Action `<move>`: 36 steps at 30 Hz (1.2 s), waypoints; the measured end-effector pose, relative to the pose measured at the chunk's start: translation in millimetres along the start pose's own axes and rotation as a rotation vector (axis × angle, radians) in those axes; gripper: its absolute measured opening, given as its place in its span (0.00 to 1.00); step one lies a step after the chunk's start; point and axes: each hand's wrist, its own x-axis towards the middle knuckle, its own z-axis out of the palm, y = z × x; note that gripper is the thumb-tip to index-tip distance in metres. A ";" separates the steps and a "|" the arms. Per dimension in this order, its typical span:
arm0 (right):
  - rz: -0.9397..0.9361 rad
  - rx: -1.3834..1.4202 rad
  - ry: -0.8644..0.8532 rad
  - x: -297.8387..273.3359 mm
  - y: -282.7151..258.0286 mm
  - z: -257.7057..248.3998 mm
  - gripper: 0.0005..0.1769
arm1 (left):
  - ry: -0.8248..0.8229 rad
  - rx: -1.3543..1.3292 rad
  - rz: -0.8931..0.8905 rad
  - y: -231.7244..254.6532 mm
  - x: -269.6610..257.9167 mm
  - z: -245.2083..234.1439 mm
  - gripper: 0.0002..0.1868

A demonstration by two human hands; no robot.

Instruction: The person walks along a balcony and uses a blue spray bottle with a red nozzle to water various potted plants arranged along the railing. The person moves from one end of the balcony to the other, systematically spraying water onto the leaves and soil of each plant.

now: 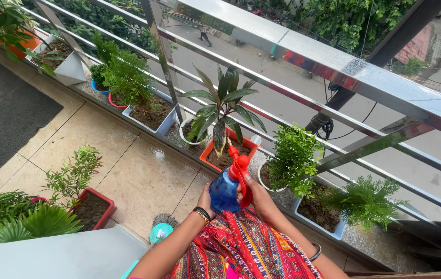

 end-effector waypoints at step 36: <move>-0.025 -0.059 0.050 -0.7 -10.9 -28.4 0.30 | -0.034 0.243 0.083 -7.4 9.6 35.6 0.40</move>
